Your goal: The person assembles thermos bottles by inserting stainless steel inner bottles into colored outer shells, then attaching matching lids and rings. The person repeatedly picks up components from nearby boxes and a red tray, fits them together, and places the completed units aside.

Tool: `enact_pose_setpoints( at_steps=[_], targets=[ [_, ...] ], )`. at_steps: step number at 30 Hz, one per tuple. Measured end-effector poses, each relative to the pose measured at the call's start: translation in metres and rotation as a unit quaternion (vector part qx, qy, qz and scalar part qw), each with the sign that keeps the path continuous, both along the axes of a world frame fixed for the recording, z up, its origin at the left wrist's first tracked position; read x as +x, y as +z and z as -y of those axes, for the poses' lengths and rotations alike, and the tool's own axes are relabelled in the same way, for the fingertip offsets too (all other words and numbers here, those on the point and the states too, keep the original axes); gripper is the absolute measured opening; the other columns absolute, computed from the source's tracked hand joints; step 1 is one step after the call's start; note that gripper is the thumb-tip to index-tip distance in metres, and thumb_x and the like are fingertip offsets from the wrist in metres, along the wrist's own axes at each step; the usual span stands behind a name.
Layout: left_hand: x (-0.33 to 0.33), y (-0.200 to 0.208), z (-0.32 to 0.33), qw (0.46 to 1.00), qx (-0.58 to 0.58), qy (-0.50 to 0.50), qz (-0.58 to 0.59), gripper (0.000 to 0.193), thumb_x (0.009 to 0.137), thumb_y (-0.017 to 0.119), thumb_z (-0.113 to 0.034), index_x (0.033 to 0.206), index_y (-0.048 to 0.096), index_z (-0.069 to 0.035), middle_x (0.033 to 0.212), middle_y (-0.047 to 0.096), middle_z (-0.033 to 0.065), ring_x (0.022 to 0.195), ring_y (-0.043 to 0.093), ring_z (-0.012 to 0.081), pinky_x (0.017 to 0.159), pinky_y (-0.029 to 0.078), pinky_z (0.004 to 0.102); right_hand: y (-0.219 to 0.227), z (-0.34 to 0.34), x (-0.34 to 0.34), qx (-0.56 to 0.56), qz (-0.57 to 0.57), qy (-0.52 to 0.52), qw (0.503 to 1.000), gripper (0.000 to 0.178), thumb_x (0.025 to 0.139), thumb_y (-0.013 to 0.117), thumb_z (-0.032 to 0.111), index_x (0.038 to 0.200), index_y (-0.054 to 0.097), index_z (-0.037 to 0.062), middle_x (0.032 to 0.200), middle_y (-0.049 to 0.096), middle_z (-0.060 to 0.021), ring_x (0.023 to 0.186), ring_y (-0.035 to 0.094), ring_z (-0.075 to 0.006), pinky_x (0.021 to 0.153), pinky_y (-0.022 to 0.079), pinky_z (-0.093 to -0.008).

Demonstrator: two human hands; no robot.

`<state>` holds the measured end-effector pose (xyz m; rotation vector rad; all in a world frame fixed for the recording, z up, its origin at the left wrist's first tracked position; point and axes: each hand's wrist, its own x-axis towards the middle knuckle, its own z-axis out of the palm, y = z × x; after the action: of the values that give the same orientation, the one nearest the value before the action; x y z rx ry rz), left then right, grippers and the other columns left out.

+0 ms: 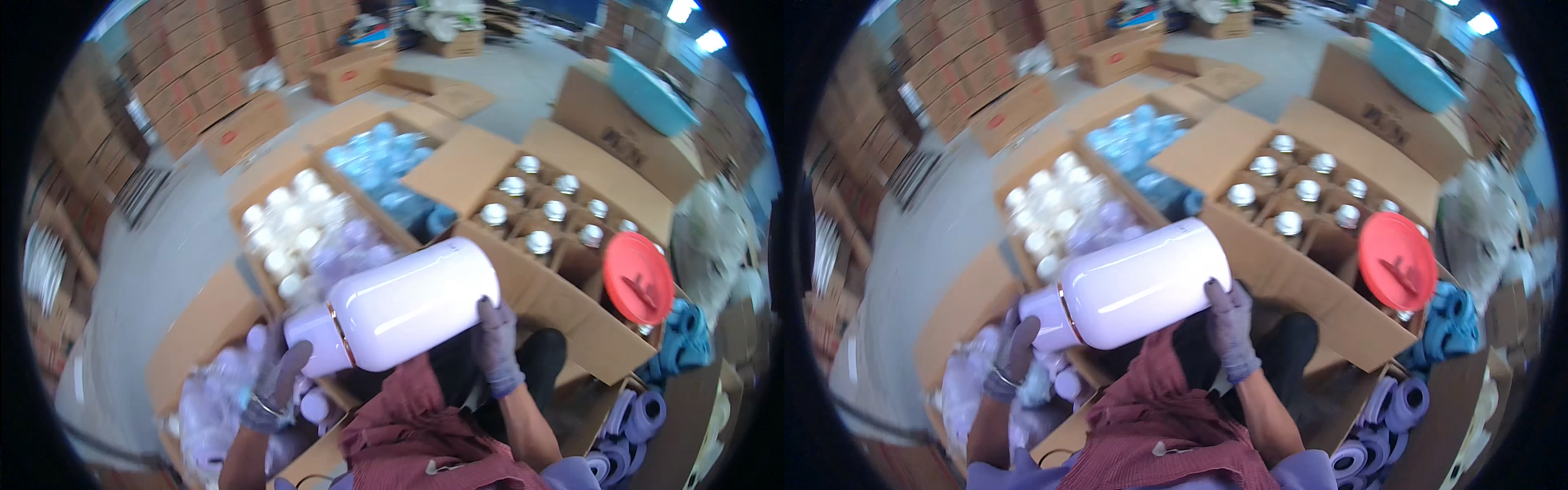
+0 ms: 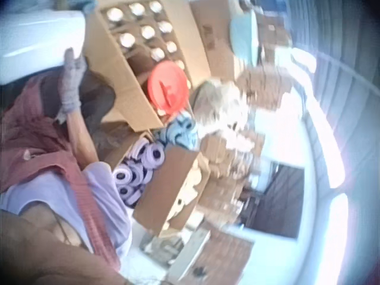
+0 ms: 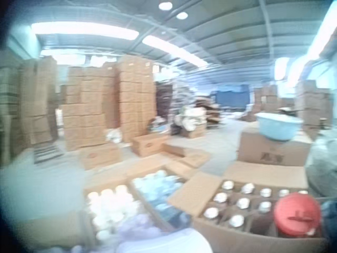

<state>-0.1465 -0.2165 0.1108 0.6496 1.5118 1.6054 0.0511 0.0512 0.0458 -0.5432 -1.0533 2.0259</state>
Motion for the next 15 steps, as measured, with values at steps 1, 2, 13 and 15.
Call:
enact_pose_setpoints(
  at_steps=[1,2,13,15],
  targets=[
    [0.01,-0.025,-0.02,0.993,-0.005,-0.033,0.111,0.07,0.088,0.056,-0.054,0.133,0.048,-0.001,0.111,0.066,0.017,0.086,0.067,0.0265,0.073,0.056,0.0359,0.01,-0.023,0.024,0.049,-0.025,-0.023,0.998,0.043,0.087,0.066,0.013,0.126,0.06,-0.0048,0.114,0.065,-0.0043,0.104,0.059,-0.0146,0.091,0.047,-0.0287],
    [0.02,-0.048,-0.04,0.974,-0.02,-0.056,0.218,0.076,0.094,0.042,-0.065,0.132,0.051,-0.001,0.1,0.07,0.0168,0.072,0.07,0.0278,0.062,0.057,0.0353,0.034,-0.039,0.05,0.12,0.016,-0.032,0.992,0.041,0.083,0.066,0.011,0.121,0.063,-0.0053,0.115,0.065,-0.0053,0.106,0.059,-0.0155,0.093,0.046,-0.0296],
    [0.146,0.005,-0.392,0.846,0.316,-0.263,-0.339,0.079,0.081,0.081,-0.024,0.146,0.042,-0.002,0.135,0.051,0.0135,0.122,0.053,0.0267,0.107,0.042,0.0394,0.043,-0.033,0.14,0.534,0.55,0.084,0.636,0.047,0.089,0.063,0.051,0.107,0.072,0.0084,0.095,0.07,-0.0118,0.084,0.068,-0.0291,0.072,0.055,-0.0349],
    [0.211,0.02,-0.437,0.794,0.368,-0.278,-0.396,0.071,0.078,0.081,-0.034,0.137,0.053,-0.008,0.133,0.05,0.018,0.123,0.051,0.0327,0.106,0.042,0.0411,0.06,-0.032,0.108,0.493,0.608,0.261,0.565,0.045,0.089,0.062,0.053,0.104,0.072,0.0111,0.097,0.071,-0.0091,0.082,0.067,-0.0302,0.07,0.054,-0.0378]
  ],
)
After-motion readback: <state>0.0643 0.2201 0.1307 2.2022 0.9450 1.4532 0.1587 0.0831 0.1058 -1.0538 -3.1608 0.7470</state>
